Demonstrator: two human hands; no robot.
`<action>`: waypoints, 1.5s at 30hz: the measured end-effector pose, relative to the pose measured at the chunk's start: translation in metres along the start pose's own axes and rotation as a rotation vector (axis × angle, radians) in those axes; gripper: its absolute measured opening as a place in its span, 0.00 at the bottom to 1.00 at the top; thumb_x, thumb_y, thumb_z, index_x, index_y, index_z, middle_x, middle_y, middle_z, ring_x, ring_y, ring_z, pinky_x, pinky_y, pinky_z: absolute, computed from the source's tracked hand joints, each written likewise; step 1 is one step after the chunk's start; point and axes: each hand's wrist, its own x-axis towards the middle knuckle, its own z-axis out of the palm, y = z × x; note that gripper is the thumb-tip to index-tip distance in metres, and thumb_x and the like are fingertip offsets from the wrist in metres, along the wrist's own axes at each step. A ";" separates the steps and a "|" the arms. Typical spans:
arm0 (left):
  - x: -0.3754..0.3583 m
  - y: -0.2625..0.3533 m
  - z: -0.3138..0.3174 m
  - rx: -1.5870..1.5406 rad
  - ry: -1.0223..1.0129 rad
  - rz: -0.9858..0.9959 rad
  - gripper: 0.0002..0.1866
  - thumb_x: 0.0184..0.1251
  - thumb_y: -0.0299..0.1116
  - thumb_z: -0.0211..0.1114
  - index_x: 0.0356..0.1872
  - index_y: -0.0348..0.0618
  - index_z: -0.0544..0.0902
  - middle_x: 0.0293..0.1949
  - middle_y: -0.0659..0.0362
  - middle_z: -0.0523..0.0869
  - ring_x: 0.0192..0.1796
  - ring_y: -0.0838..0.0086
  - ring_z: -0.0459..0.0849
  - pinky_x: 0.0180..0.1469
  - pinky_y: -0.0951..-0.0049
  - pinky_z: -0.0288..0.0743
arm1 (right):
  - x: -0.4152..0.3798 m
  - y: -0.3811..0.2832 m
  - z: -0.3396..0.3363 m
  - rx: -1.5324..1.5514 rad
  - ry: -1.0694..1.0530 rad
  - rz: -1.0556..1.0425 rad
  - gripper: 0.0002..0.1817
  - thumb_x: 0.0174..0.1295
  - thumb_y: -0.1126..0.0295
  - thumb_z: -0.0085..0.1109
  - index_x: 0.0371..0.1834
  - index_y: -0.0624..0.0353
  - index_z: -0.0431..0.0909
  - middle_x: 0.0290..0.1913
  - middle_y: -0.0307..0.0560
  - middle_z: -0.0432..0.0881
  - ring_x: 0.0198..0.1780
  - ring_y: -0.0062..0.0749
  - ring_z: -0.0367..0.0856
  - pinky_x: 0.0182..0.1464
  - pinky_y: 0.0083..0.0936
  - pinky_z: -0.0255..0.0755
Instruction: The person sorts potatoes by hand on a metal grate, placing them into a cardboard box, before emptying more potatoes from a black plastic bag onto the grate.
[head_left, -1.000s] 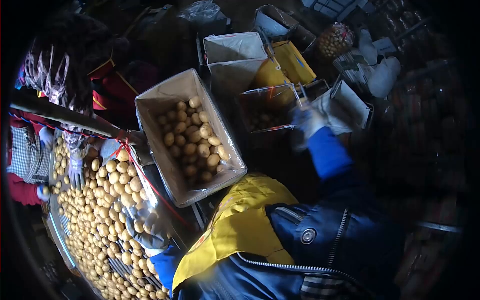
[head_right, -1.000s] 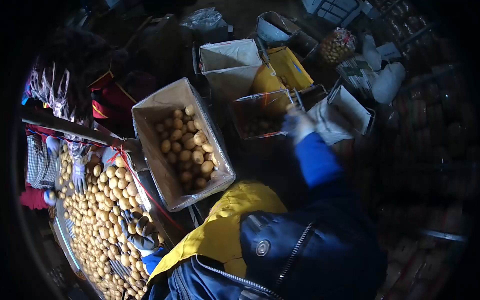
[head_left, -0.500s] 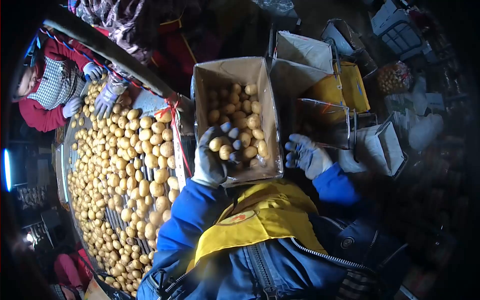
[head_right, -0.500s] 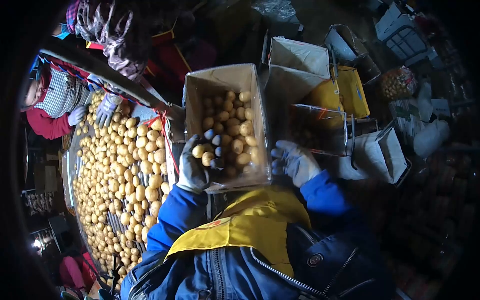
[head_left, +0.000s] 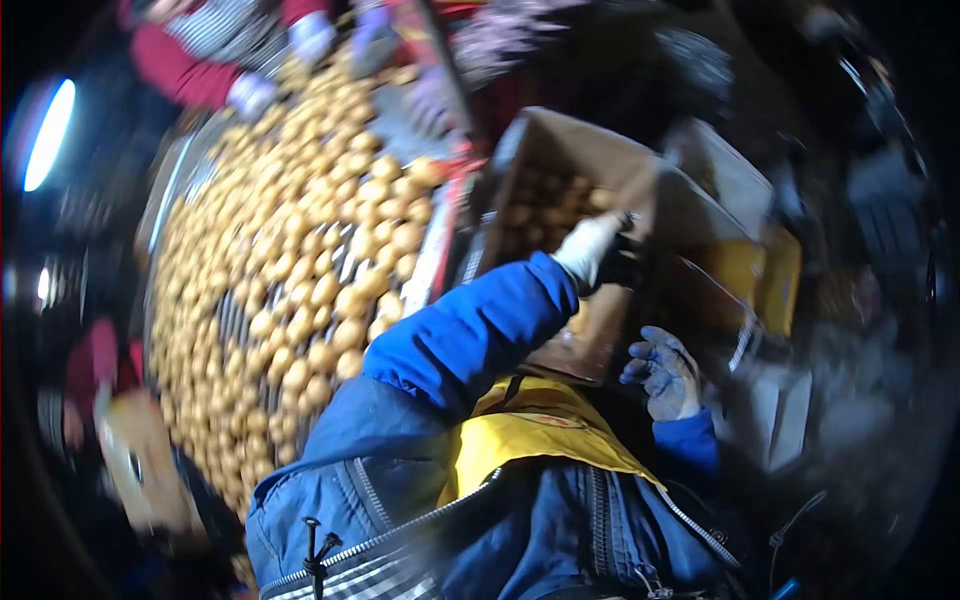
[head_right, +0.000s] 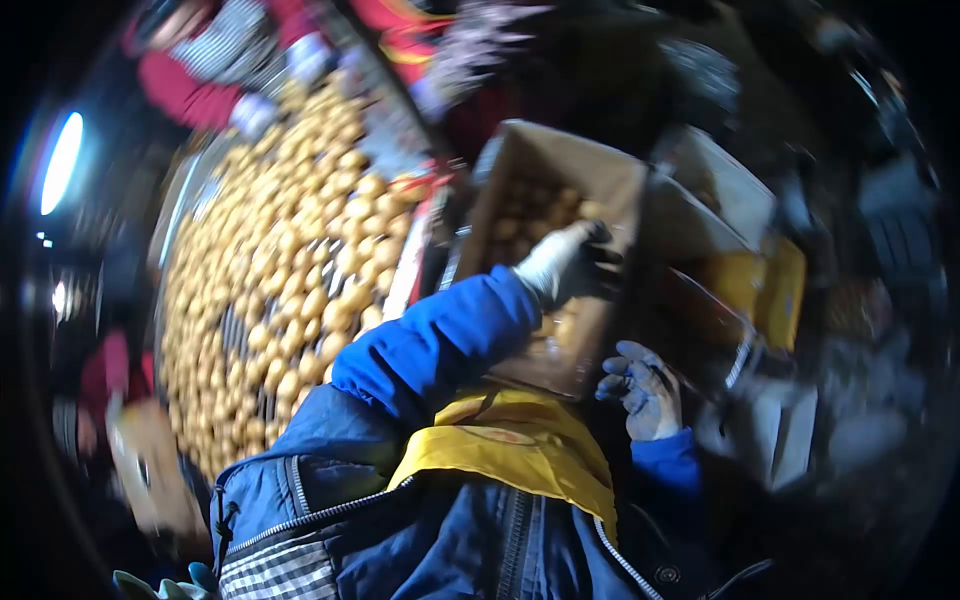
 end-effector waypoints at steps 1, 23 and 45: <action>-0.032 -0.003 -0.018 0.152 -0.008 0.156 0.26 0.77 0.50 0.62 0.64 0.41 0.76 0.54 0.43 0.81 0.49 0.48 0.86 0.47 0.42 0.84 | 0.011 -0.001 0.013 -0.055 -0.091 0.017 0.26 0.73 0.61 0.62 0.65 0.70 0.74 0.46 0.57 0.88 0.40 0.39 0.90 0.41 0.35 0.87; -0.378 -0.076 -0.238 1.498 1.533 0.389 0.51 0.58 0.55 0.73 0.82 0.55 0.62 0.81 0.33 0.52 0.82 0.30 0.47 0.80 0.31 0.42 | 0.133 0.189 0.364 -1.883 -1.614 -0.976 0.39 0.44 0.48 0.77 0.64 0.45 0.80 0.79 0.59 0.63 0.81 0.59 0.56 0.79 0.70 0.39; -0.430 -0.011 -0.247 1.034 1.350 1.075 0.17 0.66 0.35 0.72 0.55 0.43 0.86 0.58 0.45 0.86 0.58 0.49 0.85 0.62 0.53 0.78 | 0.214 0.306 0.635 -2.402 -1.349 -1.008 0.26 0.62 0.60 0.66 0.66 0.40 0.80 0.71 0.59 0.73 0.69 0.53 0.78 0.65 0.53 0.75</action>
